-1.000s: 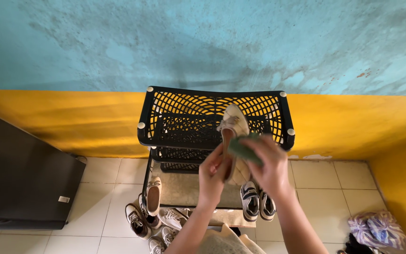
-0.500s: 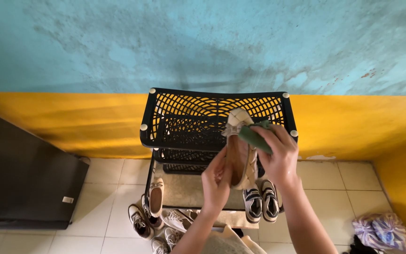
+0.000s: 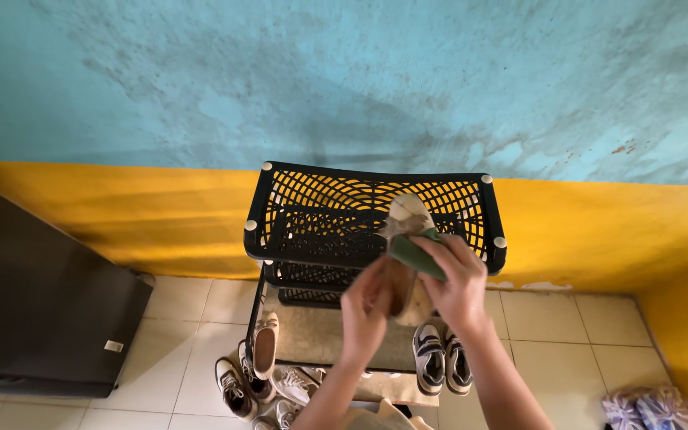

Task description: Cleaning a pair of shoes with a cloth and placing them on a shoe rack

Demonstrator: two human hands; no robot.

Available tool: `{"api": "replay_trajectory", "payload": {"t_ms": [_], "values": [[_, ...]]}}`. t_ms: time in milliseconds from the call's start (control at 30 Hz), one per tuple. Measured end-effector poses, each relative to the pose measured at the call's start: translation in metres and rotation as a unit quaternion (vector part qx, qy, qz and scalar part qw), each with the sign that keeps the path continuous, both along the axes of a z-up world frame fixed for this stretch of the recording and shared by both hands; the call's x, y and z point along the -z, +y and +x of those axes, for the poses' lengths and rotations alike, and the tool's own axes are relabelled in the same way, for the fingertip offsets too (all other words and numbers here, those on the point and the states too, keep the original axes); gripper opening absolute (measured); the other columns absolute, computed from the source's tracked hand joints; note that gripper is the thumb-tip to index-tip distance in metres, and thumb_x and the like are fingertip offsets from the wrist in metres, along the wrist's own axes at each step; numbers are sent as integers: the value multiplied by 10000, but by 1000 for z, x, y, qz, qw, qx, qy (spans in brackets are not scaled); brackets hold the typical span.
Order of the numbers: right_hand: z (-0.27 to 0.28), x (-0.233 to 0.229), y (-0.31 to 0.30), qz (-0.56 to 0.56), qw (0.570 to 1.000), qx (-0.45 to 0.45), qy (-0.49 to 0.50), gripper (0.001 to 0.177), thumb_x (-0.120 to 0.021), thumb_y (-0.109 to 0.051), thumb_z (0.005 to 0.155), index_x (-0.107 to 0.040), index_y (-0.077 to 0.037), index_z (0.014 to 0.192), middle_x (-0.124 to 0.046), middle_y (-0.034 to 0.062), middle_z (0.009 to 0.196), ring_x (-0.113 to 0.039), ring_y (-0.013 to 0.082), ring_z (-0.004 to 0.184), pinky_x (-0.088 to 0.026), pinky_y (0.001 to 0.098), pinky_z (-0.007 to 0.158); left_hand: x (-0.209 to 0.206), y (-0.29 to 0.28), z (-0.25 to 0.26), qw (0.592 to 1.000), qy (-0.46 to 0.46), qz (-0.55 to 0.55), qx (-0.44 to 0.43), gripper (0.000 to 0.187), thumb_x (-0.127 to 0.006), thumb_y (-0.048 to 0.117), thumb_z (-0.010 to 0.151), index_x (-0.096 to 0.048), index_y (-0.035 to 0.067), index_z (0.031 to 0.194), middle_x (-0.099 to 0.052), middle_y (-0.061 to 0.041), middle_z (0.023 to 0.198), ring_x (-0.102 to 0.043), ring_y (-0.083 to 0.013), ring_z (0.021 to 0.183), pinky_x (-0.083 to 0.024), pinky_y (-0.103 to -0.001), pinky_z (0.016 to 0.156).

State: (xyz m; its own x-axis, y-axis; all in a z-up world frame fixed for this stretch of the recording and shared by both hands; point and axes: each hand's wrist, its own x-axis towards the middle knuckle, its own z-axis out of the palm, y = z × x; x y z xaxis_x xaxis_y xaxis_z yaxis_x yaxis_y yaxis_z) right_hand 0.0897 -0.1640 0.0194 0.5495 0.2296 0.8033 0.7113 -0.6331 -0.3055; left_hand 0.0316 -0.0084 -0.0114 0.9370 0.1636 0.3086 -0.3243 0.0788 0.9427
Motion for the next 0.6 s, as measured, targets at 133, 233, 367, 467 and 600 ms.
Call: {"api": "replay_trajectory", "payload": {"t_ms": [133, 233, 367, 467, 600], "values": [[-26, 12, 11, -8, 998, -61, -3, 422, -654, 85, 747, -694, -31, 1151, -734, 161, 1060, -710, 283, 893, -650, 370, 800, 0, 6, 16, 991, 68, -100, -50, 476, -584, -82, 890, -611, -24, 1362, -752, -168, 1040, -649, -183, 782, -545, -244, 666], [-56, 38, 11, -28, 994, -98, 40, 463, -625, 33, 740, -685, -74, 1187, -708, 157, 1112, -712, 316, 936, -621, 426, 808, -1, 13, 19, 980, 105, -152, -78, 459, -613, -10, 925, -595, -13, 1384, -784, -161, 1069, -771, -239, 919, -652, -306, 773], [-74, 28, 9, 46, 975, -128, 175, 265, -785, -161, 783, -774, -142, 1048, -711, 102, 994, -733, 222, 805, -548, 298, 714, -6, 21, 26, 953, 120, -259, -104, 521, -565, -20, 933, -516, -55, 1451, -751, -191, 1182, -726, -260, 1078, -598, -358, 916], [-71, 8, 5, 80, 962, -132, 226, 314, -772, -300, 749, -767, -125, 1010, -746, 78, 919, -704, 175, 764, -541, 270, 664, -23, 26, 17, 958, 110, -250, -88, 527, -582, 25, 939, -509, -55, 1455, -755, -180, 1178, -735, -277, 1075, -613, -372, 919], [-58, 26, -8, 112, 937, -179, 279, 710, -540, -690, 847, -743, -37, 1036, -685, 117, 918, -715, 208, 799, -591, 254, 595, -9, 26, 17, 949, 116, -278, -89, 542, -585, 13, 937, -500, -55, 1468, -764, -179, 1135, -740, -271, 1032, -615, -371, 886]]}}
